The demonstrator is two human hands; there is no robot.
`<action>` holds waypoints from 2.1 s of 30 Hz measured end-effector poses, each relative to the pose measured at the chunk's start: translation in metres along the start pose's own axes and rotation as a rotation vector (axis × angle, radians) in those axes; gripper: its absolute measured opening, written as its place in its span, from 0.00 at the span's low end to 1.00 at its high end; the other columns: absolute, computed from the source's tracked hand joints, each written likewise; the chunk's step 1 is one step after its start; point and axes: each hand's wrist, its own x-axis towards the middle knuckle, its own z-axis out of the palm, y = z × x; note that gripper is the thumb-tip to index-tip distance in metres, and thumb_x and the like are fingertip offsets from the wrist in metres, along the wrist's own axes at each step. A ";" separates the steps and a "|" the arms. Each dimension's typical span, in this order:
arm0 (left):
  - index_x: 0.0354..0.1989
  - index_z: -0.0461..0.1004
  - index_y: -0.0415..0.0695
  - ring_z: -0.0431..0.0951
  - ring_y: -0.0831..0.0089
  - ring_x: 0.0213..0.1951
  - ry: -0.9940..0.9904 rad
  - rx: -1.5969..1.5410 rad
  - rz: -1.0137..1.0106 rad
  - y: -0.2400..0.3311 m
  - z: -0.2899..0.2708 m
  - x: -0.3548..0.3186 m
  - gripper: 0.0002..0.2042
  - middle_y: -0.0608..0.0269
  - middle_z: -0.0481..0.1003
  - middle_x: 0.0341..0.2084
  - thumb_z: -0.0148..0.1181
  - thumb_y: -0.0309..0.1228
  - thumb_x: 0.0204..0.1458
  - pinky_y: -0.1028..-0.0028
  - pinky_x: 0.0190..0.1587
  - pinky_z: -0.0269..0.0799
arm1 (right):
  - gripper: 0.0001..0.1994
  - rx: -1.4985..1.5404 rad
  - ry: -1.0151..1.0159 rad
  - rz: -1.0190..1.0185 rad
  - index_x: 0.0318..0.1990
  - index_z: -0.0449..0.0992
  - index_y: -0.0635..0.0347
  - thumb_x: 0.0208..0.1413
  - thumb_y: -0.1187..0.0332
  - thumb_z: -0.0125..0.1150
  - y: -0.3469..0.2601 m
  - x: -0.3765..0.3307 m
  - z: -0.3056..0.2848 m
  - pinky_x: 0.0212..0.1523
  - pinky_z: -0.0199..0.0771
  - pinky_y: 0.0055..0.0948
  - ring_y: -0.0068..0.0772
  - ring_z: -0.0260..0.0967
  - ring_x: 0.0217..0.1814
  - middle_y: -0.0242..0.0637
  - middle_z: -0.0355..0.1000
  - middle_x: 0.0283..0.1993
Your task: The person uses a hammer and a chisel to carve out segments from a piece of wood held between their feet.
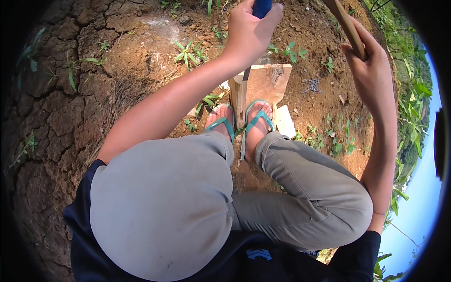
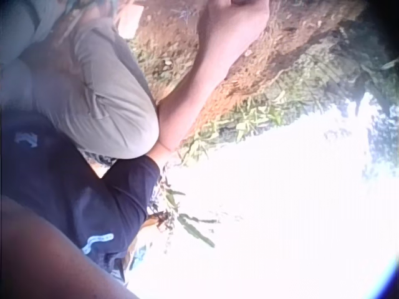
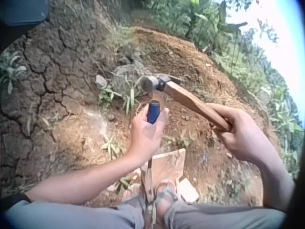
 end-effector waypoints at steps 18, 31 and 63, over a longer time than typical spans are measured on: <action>0.28 0.69 0.44 0.61 0.85 0.24 -0.014 -0.170 0.034 -0.015 0.003 0.000 0.12 0.78 0.63 0.20 0.62 0.33 0.63 0.75 0.26 0.58 | 0.24 -0.017 0.079 -0.329 0.67 0.73 0.46 0.64 0.72 0.59 0.020 -0.006 0.016 0.33 0.71 0.29 0.23 0.70 0.29 0.38 0.78 0.35; 0.27 0.68 0.45 0.62 0.85 0.24 -0.031 -0.140 0.028 -0.012 0.001 0.004 0.13 0.76 0.65 0.20 0.61 0.34 0.64 0.76 0.26 0.58 | 0.25 0.072 0.071 -0.087 0.67 0.73 0.46 0.61 0.73 0.59 0.011 -0.002 0.006 0.39 0.72 0.31 0.27 0.69 0.31 0.42 0.76 0.32; 0.29 0.70 0.44 0.61 0.84 0.25 -0.011 -0.050 0.026 -0.012 0.002 -0.008 0.13 0.75 0.63 0.19 0.62 0.37 0.62 0.74 0.27 0.59 | 0.25 0.027 -0.094 0.029 0.68 0.72 0.51 0.63 0.70 0.64 0.003 -0.007 0.003 0.42 0.68 0.24 0.20 0.64 0.37 0.30 0.74 0.40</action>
